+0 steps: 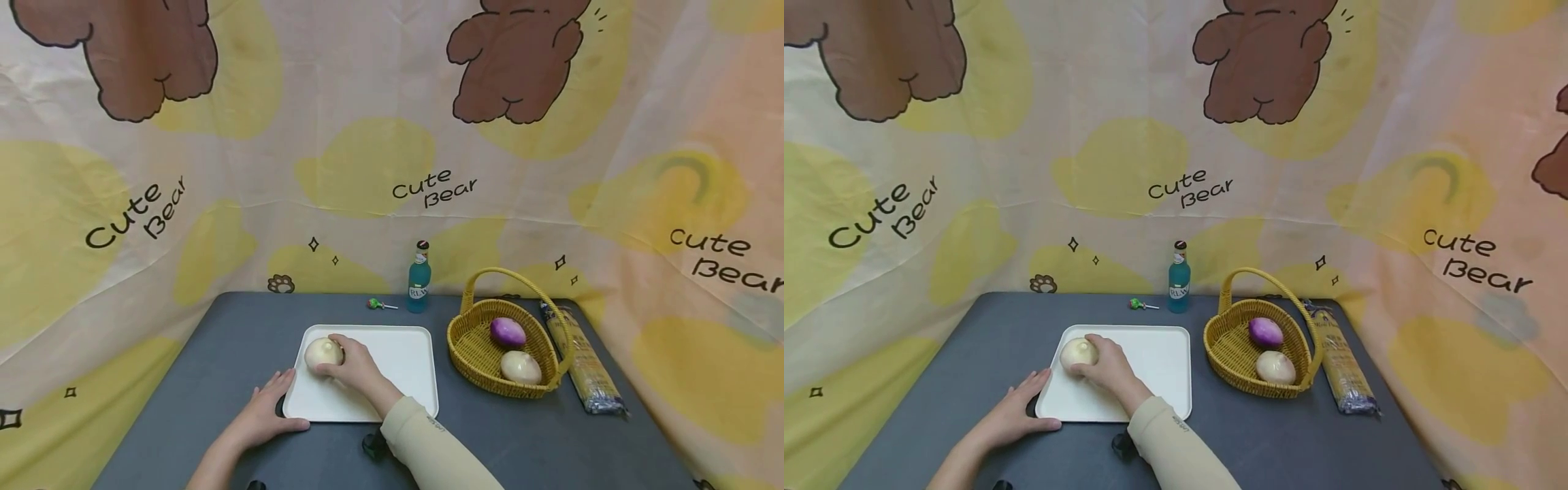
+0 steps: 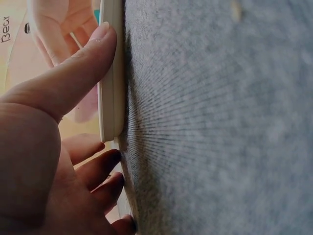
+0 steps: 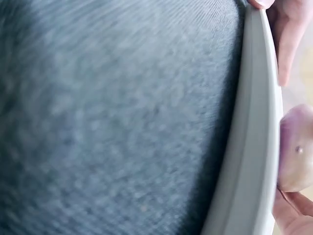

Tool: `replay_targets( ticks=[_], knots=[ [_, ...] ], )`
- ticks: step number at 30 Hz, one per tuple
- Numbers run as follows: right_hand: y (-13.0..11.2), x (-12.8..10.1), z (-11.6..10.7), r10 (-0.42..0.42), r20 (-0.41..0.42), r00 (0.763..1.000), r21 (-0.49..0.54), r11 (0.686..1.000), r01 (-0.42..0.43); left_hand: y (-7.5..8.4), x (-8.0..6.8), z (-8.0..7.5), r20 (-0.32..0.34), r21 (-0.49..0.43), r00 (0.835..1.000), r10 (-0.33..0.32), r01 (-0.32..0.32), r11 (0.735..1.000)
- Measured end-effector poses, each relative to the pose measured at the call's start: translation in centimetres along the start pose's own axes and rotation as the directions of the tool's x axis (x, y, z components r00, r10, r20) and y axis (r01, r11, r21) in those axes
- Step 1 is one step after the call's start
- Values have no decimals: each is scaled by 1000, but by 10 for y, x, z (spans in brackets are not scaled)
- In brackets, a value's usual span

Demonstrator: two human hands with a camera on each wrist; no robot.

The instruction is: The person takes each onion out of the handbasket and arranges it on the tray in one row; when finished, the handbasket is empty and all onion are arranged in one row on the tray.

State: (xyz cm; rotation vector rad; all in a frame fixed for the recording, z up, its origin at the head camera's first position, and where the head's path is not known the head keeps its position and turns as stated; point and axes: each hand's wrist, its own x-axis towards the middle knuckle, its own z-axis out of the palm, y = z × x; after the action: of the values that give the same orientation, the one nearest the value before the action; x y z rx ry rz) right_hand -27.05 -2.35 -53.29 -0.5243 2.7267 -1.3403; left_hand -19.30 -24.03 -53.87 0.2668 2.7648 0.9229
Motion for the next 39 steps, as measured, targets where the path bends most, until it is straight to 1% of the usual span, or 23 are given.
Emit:
replay_targets(
  ticks=[5, 9, 15, 17, 23, 30, 36, 39],
  knots=[
    [-3, 0, 2, -1, 21, 1000, -19, 1000, 2, -2, -1, 0, -11, 1, 1000, 10, -10, 1000],
    [-5, 0, 4, 22, 42, 999, -41, 999, -20, -2, -2, 1, -8, -3, 1000, 17, -17, 1000],
    [-7, -1, 2, 25, 53, 998, -49, 999, -22, -1, -3, 1, -9, -24, 1000, 19, -19, 1000],
    [-8, -1, 0, 19, 60, 998, -51, 999, -16, 0, -3, 0, -5, -18, 1000, 21, -21, 1000],
    [-13, -6, -9, 9, 47, 999, -45, 999, -7, 0, -1, 0, 3, -9, 1000, 15, -15, 1000],
    [-24, -14, -25, 36, 23, 999, -44, 998, -35, -3, -1, 2, -1, -18, 1000, 0, 0, 1000],
    [-29, -23, -41, 40, -10, 999, 0, 999, -40, -2, 0, 2, -3, -13, 1000, -12, 12, 1000],
    [-30, -28, -50, 14, -32, 999, 24, 1000, -13, -1, 0, 1, -5, -9, 1000, -7, 7, 1000]
  ],
)
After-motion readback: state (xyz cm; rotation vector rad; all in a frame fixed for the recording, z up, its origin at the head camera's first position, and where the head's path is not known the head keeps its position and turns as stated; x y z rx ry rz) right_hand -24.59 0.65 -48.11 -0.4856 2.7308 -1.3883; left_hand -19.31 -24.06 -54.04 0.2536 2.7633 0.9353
